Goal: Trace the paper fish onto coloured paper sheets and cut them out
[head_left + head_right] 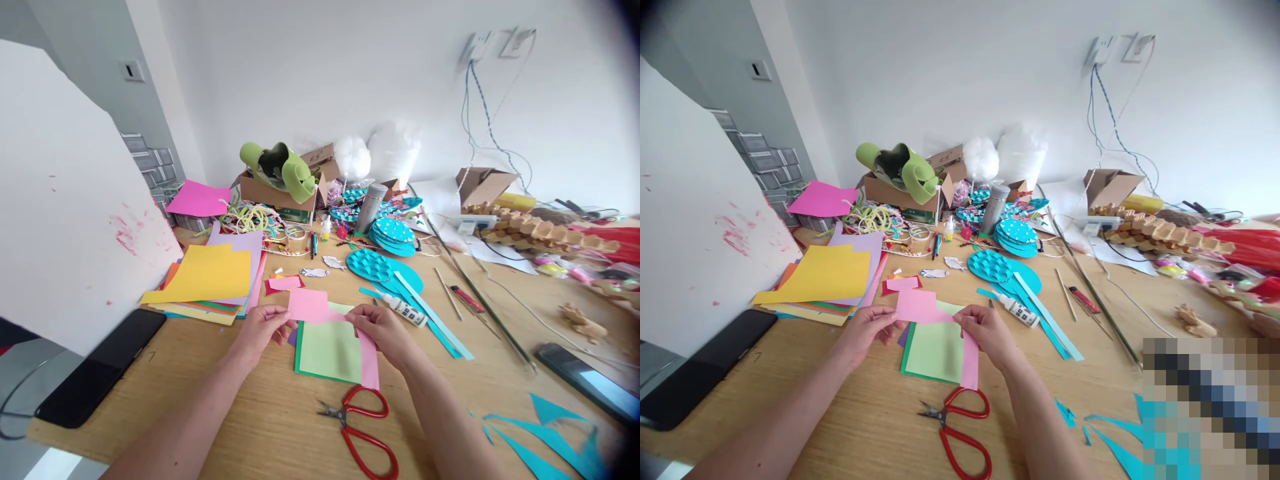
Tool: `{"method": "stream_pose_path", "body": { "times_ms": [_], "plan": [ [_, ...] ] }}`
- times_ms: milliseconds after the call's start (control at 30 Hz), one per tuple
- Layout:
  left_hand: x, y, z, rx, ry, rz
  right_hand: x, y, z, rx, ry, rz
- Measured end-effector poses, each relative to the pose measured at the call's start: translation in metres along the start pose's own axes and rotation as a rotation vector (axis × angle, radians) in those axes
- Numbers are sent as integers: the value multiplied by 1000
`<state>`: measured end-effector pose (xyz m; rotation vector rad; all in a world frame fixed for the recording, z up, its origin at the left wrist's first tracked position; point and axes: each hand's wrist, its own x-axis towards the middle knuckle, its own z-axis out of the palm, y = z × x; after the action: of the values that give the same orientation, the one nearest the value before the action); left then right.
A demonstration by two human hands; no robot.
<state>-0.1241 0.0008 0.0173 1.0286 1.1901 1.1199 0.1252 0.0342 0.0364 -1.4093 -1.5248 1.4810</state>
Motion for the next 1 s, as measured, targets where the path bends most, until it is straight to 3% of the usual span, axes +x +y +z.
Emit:
{"method": "stream_pose_path", "body": {
  "times_ms": [333,433,533,633,767,900,1000],
  "plan": [
    [2,2,-1,-7,116,44,0,3,6,146,-31,-5],
    [0,12,-7,-91,179,65,-2,2,10,199,-85,-38],
    [-6,35,-17,-187,187,101,-4,2,12,246,-122,-61],
    [-12,65,-36,-205,201,163,-3,3,12,299,-91,-88],
    [-12,91,-78,-170,285,197,0,4,8,385,47,-112],
    [-2,89,-126,-40,416,143,4,7,1,398,228,-152],
    [7,81,-154,132,556,57,9,13,-4,220,358,-204]
  ]
}}
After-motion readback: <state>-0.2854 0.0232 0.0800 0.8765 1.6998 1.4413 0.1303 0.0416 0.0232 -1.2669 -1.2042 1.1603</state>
